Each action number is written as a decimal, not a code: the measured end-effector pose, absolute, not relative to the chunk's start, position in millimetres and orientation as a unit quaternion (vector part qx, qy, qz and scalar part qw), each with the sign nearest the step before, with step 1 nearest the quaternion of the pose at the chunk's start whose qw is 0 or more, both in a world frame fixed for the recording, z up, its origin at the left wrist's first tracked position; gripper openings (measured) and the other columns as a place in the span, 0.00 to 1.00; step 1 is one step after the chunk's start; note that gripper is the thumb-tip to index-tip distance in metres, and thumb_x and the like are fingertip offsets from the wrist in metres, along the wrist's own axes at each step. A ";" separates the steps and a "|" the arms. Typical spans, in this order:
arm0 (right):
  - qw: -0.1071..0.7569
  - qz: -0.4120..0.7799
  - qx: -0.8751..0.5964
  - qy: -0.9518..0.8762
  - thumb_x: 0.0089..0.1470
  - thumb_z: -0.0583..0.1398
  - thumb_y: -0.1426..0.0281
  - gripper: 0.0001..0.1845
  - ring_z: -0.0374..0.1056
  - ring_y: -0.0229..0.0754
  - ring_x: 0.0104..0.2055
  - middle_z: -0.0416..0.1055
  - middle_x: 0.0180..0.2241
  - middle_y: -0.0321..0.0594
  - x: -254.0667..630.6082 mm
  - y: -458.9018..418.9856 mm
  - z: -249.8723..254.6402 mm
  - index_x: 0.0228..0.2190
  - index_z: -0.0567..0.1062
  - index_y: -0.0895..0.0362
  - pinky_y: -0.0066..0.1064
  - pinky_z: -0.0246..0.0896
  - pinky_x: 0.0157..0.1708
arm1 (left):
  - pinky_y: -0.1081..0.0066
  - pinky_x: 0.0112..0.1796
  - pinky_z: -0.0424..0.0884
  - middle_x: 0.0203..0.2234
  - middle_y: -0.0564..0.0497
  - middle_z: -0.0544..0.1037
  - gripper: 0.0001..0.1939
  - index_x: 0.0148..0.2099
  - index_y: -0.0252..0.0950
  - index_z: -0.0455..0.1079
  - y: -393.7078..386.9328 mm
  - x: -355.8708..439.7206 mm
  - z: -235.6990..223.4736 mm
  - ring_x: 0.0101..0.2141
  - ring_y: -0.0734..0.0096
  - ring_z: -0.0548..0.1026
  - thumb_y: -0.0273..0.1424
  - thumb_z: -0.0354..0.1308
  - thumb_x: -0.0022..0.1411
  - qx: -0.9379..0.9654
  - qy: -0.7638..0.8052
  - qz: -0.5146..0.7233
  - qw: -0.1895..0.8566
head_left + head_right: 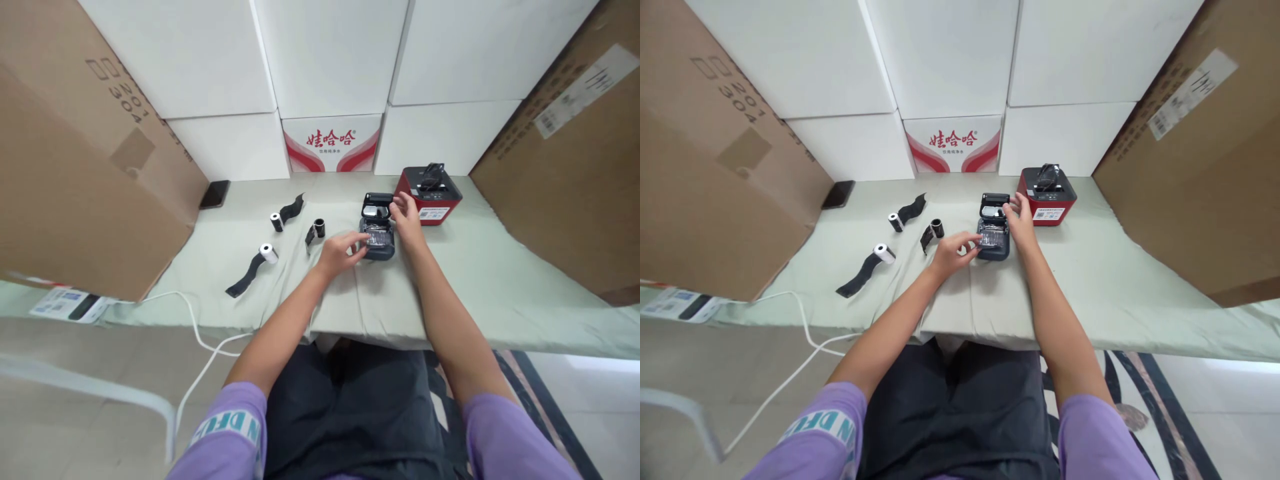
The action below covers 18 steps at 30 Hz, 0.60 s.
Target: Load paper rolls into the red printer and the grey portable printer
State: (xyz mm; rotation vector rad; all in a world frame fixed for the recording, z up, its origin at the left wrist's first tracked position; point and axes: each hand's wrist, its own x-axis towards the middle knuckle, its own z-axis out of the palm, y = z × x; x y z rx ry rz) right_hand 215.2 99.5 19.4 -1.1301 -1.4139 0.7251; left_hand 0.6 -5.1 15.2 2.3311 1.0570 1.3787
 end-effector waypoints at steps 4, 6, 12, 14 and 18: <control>0.515 0.408 -0.459 -0.598 0.50 0.62 0.59 0.23 0.72 0.50 0.53 0.78 0.46 0.43 221.8 93.1 25.5 0.48 0.75 0.52 0.48 0.68 0.57 | 0.77 0.31 0.70 0.42 0.50 0.82 0.20 0.54 0.36 0.72 -5.9 0.2 17.9 0.31 0.77 0.77 0.21 0.57 0.60 0.752 0.414 0.486 0.164; 0.478 0.451 -0.452 -0.603 0.44 0.63 0.66 0.22 0.73 0.51 0.53 0.79 0.45 0.44 224.5 87.7 27.0 0.44 0.77 0.53 0.50 0.66 0.59 | 0.76 0.31 0.70 0.46 0.48 0.81 0.23 0.56 0.37 0.71 -4.4 0.7 19.1 0.33 0.76 0.77 0.19 0.54 0.58 0.745 0.435 0.476 0.172; 0.450 0.511 -0.453 -0.575 0.42 0.65 0.66 0.26 0.74 0.51 0.52 0.79 0.47 0.44 230.6 82.3 25.3 0.47 0.76 0.54 0.53 0.62 0.63 | 0.71 0.40 0.76 0.64 0.47 0.71 0.40 0.70 0.45 0.62 4.3 -0.2 13.6 0.43 0.70 0.78 0.17 0.50 0.57 0.768 0.456 0.403 0.201; 0.442 0.514 -0.452 -0.579 0.43 0.66 0.65 0.26 0.75 0.51 0.51 0.79 0.46 0.44 232.4 82.7 25.0 0.48 0.76 0.54 0.53 0.62 0.64 | 0.69 0.45 0.77 0.69 0.47 0.66 0.41 0.71 0.45 0.62 6.6 -1.1 9.8 0.47 0.67 0.78 0.16 0.49 0.56 0.778 0.455 0.383 0.203; 0.423 0.507 -0.445 -0.605 0.46 0.67 0.64 0.27 0.74 0.53 0.54 0.79 0.47 0.44 234.5 83.1 24.5 0.50 0.77 0.52 0.54 0.65 0.62 | 0.64 0.49 0.78 0.70 0.49 0.64 0.40 0.68 0.47 0.67 10.0 0.8 6.7 0.56 0.60 0.76 0.14 0.49 0.56 0.776 0.481 0.361 0.189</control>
